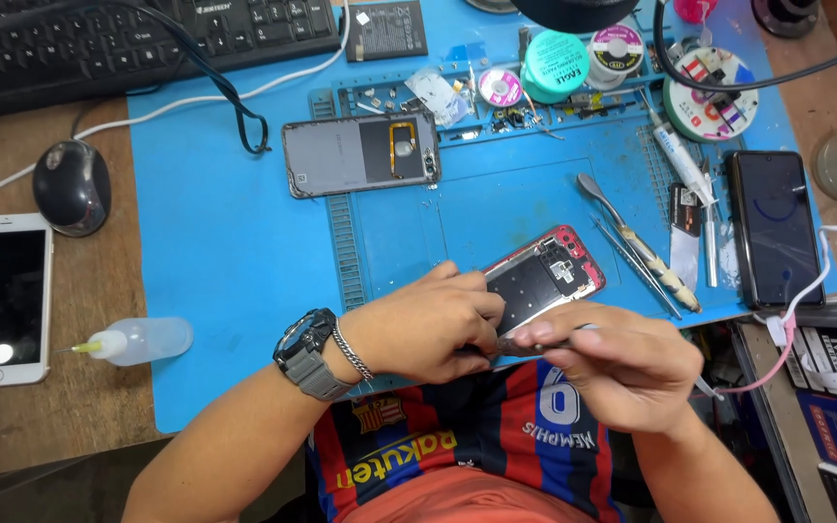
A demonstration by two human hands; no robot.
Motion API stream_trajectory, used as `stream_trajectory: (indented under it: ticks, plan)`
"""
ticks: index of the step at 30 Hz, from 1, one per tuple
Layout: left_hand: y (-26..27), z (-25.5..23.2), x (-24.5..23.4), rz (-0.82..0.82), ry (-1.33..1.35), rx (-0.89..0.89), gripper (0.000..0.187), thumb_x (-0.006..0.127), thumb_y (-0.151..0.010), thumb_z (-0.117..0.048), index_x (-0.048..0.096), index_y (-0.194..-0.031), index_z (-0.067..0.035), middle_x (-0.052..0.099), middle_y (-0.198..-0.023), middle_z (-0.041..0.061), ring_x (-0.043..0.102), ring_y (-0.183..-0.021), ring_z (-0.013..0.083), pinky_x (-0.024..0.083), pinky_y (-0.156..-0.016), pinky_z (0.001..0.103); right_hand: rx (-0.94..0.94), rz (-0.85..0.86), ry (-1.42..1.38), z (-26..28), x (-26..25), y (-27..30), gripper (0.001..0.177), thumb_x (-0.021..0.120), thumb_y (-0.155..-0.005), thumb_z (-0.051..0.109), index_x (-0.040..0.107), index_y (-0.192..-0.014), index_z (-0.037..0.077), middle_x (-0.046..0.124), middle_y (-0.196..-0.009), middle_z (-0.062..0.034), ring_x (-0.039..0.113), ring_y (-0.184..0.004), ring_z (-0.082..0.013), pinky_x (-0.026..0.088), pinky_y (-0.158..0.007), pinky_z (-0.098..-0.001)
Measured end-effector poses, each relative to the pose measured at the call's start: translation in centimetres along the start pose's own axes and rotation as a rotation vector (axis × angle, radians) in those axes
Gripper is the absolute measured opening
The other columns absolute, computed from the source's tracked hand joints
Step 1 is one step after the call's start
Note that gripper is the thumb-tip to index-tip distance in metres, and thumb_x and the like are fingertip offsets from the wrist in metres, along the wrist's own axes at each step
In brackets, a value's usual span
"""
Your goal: The person uses a screwdriver to remove screws from the back of a red smartphone. They then use a plastic pry tool to separate the screen from the phone's frame. Finally, they use tweezers to remove small components from the disassembled device.
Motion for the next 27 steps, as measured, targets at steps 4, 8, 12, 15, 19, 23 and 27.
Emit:
stream_trajectory:
  ticks: [4, 8, 12, 15, 19, 23, 27]
  plan:
    - [0.0, -0.2, 0.1, 0.02, -0.028, 0.032, 0.012, 0.072, -0.09, -0.033, 0.078, -0.088, -0.023, 0.058, -0.087, -0.004, 0.052, -0.089, 0.0221, 0.035, -0.072, 0.042, 0.04, -0.071, 0.191, 0.1, -1.6, 0.6, 0.052, 0.066, -0.097, -0.007, 0.055, -0.142, 0.018, 0.072, -0.113, -0.0218, 0.082, -0.094, -0.0335, 0.076, -0.088, -0.0414]
    - [-0.1, -1.0, 0.0, 0.0, -0.083, 0.032, 0.015, 0.069, -0.093, -0.029, 0.073, -0.081, -0.019, 0.058, -0.082, -0.002, 0.052, -0.086, 0.0236, 0.035, -0.069, 0.043, 0.051, -0.108, 0.237, -0.3, -2.3, 1.7, 0.052, 0.067, -0.096, -0.007, 0.056, -0.14, 0.017, 0.072, -0.114, -0.0213, 0.082, -0.095, -0.0329, 0.075, -0.09, -0.0419]
    - [-0.1, -1.7, 0.4, 0.032, -0.27, -0.012, 0.019, 0.063, -0.096, -0.028, 0.071, -0.084, -0.015, 0.063, -0.086, 0.002, 0.052, -0.087, 0.0256, 0.038, -0.072, 0.042, 0.125, -0.216, 0.211, -0.8, -3.1, 3.1, 0.053, 0.066, -0.095, -0.007, 0.056, -0.141, 0.018, 0.07, -0.112, -0.025, 0.08, -0.094, -0.0377, 0.071, -0.095, -0.0474]
    - [0.0, -2.3, 0.7, 0.011, -0.425, -0.005, 0.011, 0.063, -0.093, -0.022, 0.07, -0.087, -0.016, 0.063, -0.086, 0.002, 0.054, -0.084, 0.0255, 0.04, -0.07, 0.04, 0.154, -0.278, 0.178, -1.1, -3.8, 3.7, 0.055, 0.062, -0.097, -0.01, 0.056, -0.143, 0.019, 0.067, -0.115, -0.0273, 0.077, -0.094, -0.0412, 0.072, -0.092, -0.0517]
    - [0.3, -3.0, 1.0, -0.048, -0.557, -0.014, 0.013, 0.059, -0.094, -0.011, 0.065, -0.084, -0.013, 0.061, -0.079, 0.005, 0.054, -0.076, 0.0254, 0.04, -0.063, 0.038, 0.164, -0.365, 0.125, -2.0, -4.6, 4.6, 0.055, 0.062, -0.096, -0.011, 0.058, -0.142, 0.018, 0.066, -0.112, -0.0293, 0.076, -0.091, -0.044, 0.071, -0.089, -0.0523]
    - [0.4, -3.3, 0.9, -0.067, -0.569, 0.003, 0.019, 0.057, -0.099, -0.013, 0.064, -0.082, -0.013, 0.06, -0.076, 0.005, 0.053, -0.072, 0.0247, 0.041, -0.062, 0.037, 0.163, -0.388, 0.128, -2.4, -5.1, 5.2, 0.053, 0.06, -0.096, -0.013, 0.057, -0.14, 0.016, 0.065, -0.111, -0.0279, 0.075, -0.091, -0.0437, 0.071, -0.088, -0.0547]
    - [0.4, -3.2, 0.7, -0.082, -0.565, 0.006, 0.017, 0.055, -0.097, -0.011, 0.062, -0.082, -0.014, 0.059, -0.077, 0.005, 0.054, -0.073, 0.025, 0.04, -0.062, 0.038, 0.167, -0.417, 0.112, -2.6, -5.6, 5.5, 0.052, 0.062, -0.097, -0.012, 0.057, -0.141, 0.015, 0.066, -0.111, -0.0294, 0.074, -0.094, -0.0435, 0.071, -0.087, -0.0545]
Point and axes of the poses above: each hand's wrist, its own y-axis away from the middle knuckle, its own x-axis out of the palm, z = x × y, the point moved 5 cm from there along -y, towards the middle knuckle
